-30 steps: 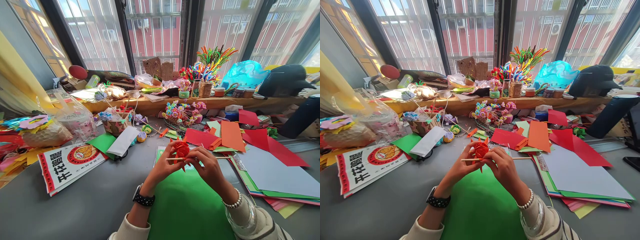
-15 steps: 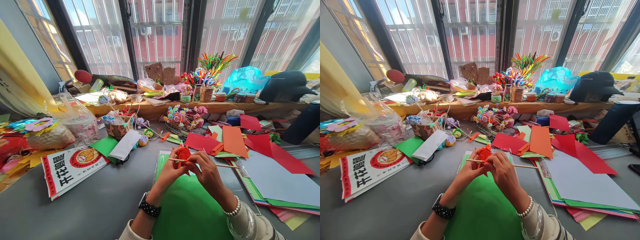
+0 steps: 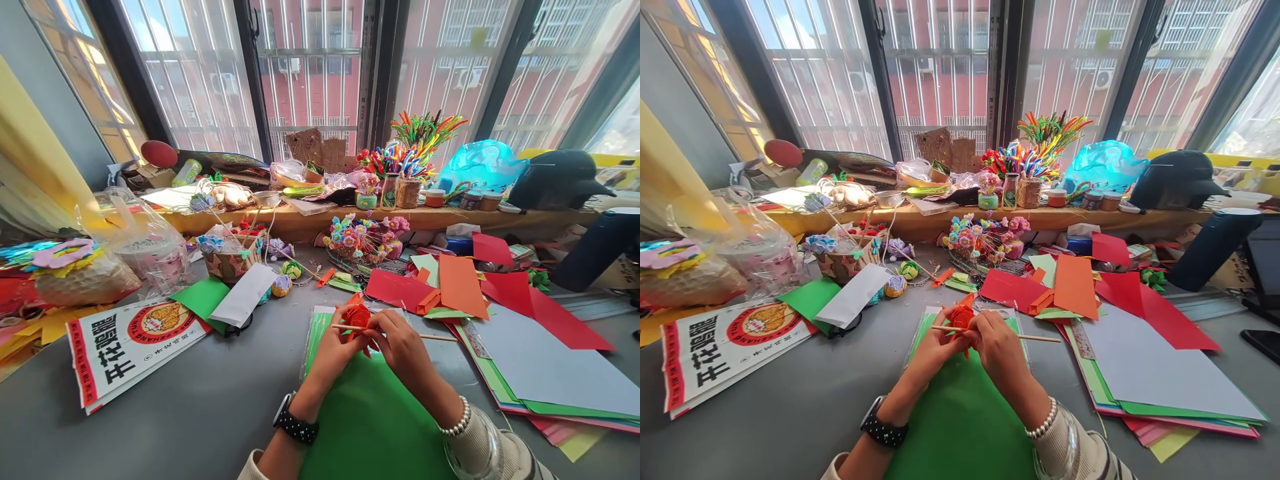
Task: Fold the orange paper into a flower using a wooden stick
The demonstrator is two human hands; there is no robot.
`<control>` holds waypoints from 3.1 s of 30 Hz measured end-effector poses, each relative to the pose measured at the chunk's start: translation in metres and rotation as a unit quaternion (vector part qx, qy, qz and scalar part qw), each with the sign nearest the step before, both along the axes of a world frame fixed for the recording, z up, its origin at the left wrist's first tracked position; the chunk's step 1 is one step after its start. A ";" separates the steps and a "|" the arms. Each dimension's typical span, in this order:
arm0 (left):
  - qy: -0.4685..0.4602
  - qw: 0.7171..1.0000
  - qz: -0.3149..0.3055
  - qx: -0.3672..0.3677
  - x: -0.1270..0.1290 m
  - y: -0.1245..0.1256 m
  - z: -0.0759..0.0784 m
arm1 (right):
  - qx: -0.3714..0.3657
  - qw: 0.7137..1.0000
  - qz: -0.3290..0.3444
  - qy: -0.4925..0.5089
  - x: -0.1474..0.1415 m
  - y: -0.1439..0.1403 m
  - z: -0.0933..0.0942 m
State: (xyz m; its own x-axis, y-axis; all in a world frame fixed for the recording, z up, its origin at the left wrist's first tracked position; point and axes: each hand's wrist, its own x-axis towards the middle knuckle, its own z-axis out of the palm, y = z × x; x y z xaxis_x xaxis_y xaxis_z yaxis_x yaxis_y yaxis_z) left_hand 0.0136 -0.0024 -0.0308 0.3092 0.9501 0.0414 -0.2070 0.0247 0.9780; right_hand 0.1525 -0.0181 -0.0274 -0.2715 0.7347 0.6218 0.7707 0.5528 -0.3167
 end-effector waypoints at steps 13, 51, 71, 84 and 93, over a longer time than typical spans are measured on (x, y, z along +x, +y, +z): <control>-0.021 0.998 0.007 -0.056 0.000 0.004 -0.006 | 0.002 1.000 0.004 -0.006 -0.003 -0.003 0.001; -0.027 0.990 -0.036 -0.131 -0.002 0.000 -0.005 | 0.084 0.995 0.047 0.021 -0.006 0.000 -0.005; -0.067 0.991 -0.023 -0.114 -0.002 -0.006 0.005 | 0.103 0.993 0.052 0.002 -0.006 -0.001 0.001; -0.049 0.992 -0.048 -0.103 -0.010 -0.001 0.010 | 0.027 0.996 0.064 0.053 -0.001 -0.004 0.005; -0.041 0.999 -0.008 -0.030 -0.009 0.003 0.001 | -0.001 0.992 0.083 0.093 0.001 -0.003 0.005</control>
State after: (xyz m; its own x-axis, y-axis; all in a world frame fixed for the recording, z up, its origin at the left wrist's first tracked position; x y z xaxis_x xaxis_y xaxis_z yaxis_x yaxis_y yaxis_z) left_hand 0.0049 0.0006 -0.0294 0.3226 0.9465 0.0098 -0.2853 0.0873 0.9545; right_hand 0.1535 -0.0211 -0.0226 -0.2691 0.6909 0.6710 0.5976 0.6661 -0.4462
